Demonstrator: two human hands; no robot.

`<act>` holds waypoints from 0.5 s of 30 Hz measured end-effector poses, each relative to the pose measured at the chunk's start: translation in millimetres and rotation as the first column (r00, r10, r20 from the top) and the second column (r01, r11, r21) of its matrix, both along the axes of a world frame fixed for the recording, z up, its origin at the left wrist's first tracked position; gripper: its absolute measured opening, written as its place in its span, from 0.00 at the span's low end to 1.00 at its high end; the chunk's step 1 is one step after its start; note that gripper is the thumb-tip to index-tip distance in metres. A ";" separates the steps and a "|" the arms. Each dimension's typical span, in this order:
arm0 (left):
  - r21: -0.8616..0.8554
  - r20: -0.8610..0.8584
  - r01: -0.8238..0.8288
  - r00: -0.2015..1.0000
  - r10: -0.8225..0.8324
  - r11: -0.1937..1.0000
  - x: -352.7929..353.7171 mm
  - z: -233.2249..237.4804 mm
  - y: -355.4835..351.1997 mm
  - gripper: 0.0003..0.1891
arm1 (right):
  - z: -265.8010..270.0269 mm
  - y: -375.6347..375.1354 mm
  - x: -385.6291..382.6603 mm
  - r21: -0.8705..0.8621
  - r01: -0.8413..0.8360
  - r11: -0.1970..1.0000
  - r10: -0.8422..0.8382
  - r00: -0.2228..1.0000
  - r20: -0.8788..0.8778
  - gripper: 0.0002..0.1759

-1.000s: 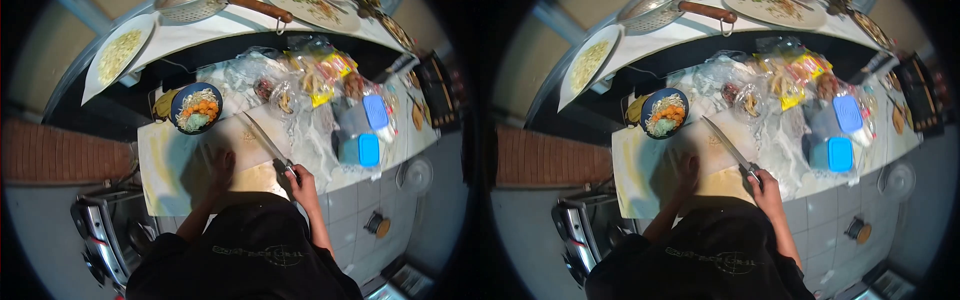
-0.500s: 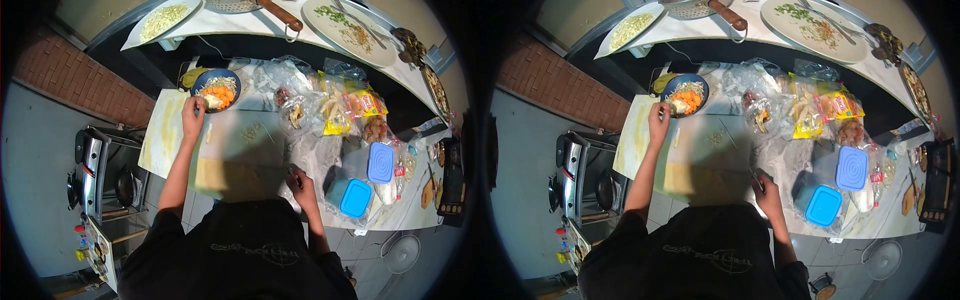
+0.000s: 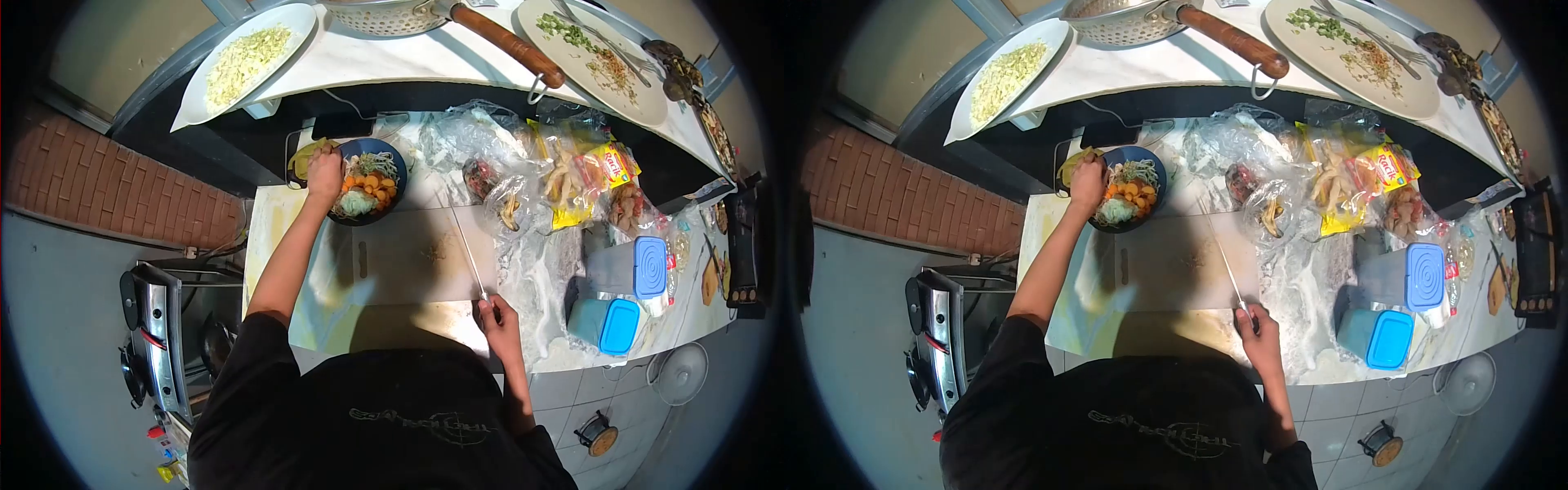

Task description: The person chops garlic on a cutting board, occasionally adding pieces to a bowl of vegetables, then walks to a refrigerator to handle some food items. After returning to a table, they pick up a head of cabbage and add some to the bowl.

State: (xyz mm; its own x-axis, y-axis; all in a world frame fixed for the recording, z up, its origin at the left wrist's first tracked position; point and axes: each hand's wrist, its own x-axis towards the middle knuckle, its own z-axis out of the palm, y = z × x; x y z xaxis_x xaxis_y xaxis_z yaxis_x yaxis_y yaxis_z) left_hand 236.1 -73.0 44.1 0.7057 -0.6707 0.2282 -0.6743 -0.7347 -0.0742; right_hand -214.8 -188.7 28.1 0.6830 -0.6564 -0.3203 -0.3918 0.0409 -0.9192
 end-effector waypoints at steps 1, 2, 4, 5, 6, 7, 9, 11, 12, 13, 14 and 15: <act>0.046 0.031 -0.019 0.999 0.018 0.999 1.8 -5.1 -1.9 0.11 | 3.0 2.0 -0.3 0.017 0.014 1.000 -0.014 1.000 0.001 0.14; 0.041 0.026 -0.014 1.000 0.013 0.999 1.7 -8.6 -2.8 0.11 | 6.3 2.3 -1.0 0.012 0.019 1.000 -0.019 1.000 -0.004 0.14; 0.006 0.068 -0.034 0.997 0.033 0.999 0.6 -10.5 -7.2 0.11 | 12.3 -1.6 -1.5 -0.014 -0.024 1.000 0.024 0.999 -0.022 0.15; -0.049 0.024 -0.041 0.999 0.042 0.998 1.6 -10.3 -8.4 0.11 | 13.1 -4.1 -1.8 -0.025 -0.023 0.999 0.022 0.999 -0.023 0.15; -0.058 0.021 -0.042 0.999 0.044 0.997 2.1 -7.3 -8.6 0.11 | 12.6 -6.0 -2.9 -0.016 -0.022 1.000 0.022 0.999 -0.024 0.15; -0.130 -0.002 -0.043 0.999 0.043 0.991 2.7 -4.2 -7.4 0.11 | 11.8 -7.8 -4.1 -0.006 -0.023 1.000 0.023 0.999 -0.025 0.16; -0.216 0.008 -0.046 0.999 0.048 0.975 -4.6 7.2 -5.0 0.10 | 8.6 -11.8 -6.8 -0.027 -0.020 0.999 0.019 1.000 -0.025 0.15; -0.293 -0.051 -0.032 0.999 0.018 0.956 -10.1 17.8 0.9 0.10 | 3.4 -15.8 -7.7 -0.045 -0.022 0.999 0.021 1.000 -0.019 0.16; -0.365 -0.104 -0.014 0.994 -0.026 0.931 -11.4 20.8 4.8 0.11 | 0.7 -17.2 -7.4 -0.047 -0.029 0.998 0.029 0.999 -0.015 0.16; -0.417 -0.108 0.018 0.992 -0.069 0.909 -12.0 22.9 8.9 0.08 | -0.5 -17.4 -7.3 -0.048 -0.035 0.998 0.035 0.999 -0.011 0.16; -0.419 -0.103 0.013 0.993 -0.062 0.908 -11.6 25.2 13.5 0.08 | -0.5 -17.0 -6.8 -0.051 -0.042 0.998 0.042 0.999 -0.007 0.16; -0.452 -0.184 0.025 0.975 -0.120 0.892 -8.9 26.2 18.2 0.07 | 0.2 -16.6 -5.4 -0.052 -0.053 0.997 0.053 0.999 -0.014 0.16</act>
